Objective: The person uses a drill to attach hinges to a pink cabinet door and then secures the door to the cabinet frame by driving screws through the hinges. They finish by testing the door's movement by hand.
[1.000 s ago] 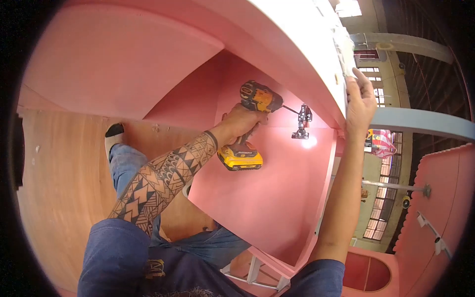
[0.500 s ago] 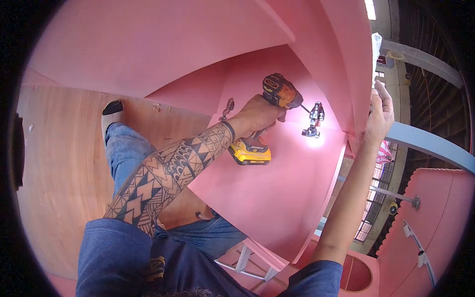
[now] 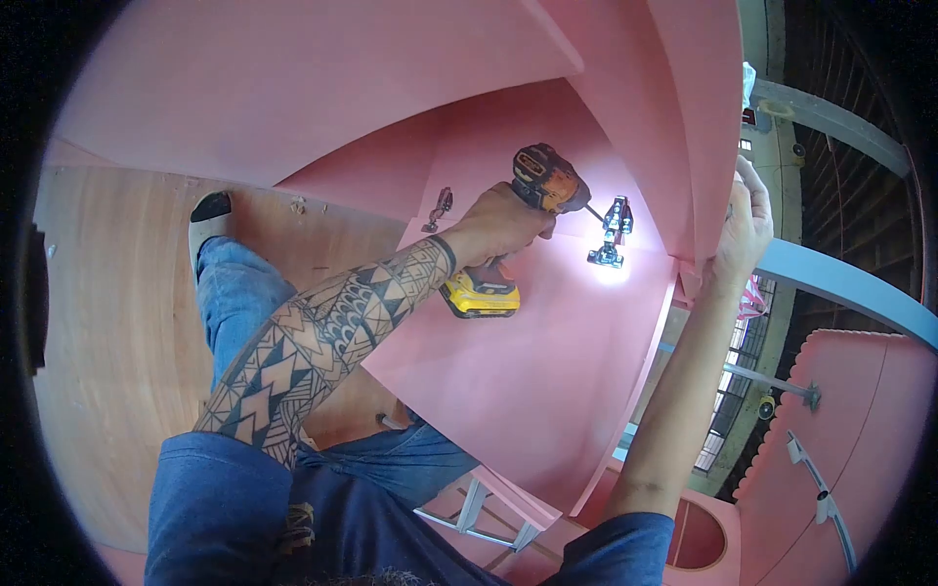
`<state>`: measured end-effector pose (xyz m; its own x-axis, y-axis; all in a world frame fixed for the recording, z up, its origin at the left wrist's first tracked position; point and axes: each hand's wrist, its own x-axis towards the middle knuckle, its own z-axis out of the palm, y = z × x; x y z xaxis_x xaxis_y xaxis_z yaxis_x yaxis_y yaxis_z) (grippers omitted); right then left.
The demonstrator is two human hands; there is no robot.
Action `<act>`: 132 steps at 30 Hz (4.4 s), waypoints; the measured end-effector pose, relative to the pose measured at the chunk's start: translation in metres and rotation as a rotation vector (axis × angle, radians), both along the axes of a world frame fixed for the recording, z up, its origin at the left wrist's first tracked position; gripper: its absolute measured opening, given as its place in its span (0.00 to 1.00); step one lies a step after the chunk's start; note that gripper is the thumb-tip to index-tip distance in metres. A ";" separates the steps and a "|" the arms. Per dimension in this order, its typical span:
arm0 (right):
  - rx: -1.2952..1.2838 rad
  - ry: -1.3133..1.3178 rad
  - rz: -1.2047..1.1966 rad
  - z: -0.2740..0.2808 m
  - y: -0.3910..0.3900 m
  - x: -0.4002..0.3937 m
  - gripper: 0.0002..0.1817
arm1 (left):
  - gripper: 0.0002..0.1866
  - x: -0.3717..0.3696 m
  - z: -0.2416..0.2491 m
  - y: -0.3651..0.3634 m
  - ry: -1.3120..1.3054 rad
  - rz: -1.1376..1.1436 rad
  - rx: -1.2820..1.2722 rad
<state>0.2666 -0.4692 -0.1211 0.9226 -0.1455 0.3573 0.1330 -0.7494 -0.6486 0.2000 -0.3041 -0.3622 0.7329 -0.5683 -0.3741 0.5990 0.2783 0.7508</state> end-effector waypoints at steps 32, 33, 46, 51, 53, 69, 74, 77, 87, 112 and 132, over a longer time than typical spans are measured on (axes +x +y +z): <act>0.512 -0.405 -0.314 -0.117 0.028 -0.121 0.10 | 0.11 -0.001 -0.003 0.008 0.014 -0.052 -0.043; 0.639 -0.218 -0.339 -0.131 0.021 -0.129 0.13 | 0.10 -0.002 -0.003 0.006 0.023 -0.040 -0.058; 1.655 -0.045 -0.573 -0.211 -0.041 -0.058 0.21 | 0.08 -0.001 -0.001 0.065 -0.038 -0.110 -0.083; 1.849 -0.056 -0.714 -0.220 -0.026 -0.082 0.20 | 0.09 0.004 0.003 0.073 -0.034 -0.057 -0.126; 1.754 -0.054 -0.748 -0.240 -0.029 -0.102 0.18 | 0.08 0.005 0.007 0.066 -0.021 -0.015 -0.159; 1.310 -0.094 -0.543 -0.208 0.015 -0.159 0.21 | 0.08 0.004 0.003 0.001 -0.168 -0.004 -0.057; 1.287 -0.110 -0.525 -0.207 0.010 -0.157 0.19 | 0.08 0.007 -0.007 -0.005 -0.161 0.005 -0.066; 1.292 -0.125 -0.519 -0.204 0.010 -0.154 0.17 | 0.09 0.008 -0.005 -0.004 -0.188 -0.009 -0.049; 1.266 -0.170 -0.480 -0.197 0.005 -0.157 0.13 | 0.13 0.000 0.009 -0.004 -0.443 0.013 0.171; 1.275 -0.037 -0.528 -0.191 -0.007 -0.143 0.13 | 0.06 0.015 0.015 0.008 -0.264 -0.046 0.035; 1.579 -0.116 -0.489 -0.210 -0.021 -0.075 0.17 | 0.13 0.006 0.004 0.079 -0.207 -0.137 -0.081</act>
<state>0.1917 -0.4903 -0.3314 0.6641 -0.6575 -0.3559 0.1974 0.6133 -0.7648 0.2055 -0.2250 -0.3579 0.7035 -0.6891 -0.1736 0.4712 0.2695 0.8399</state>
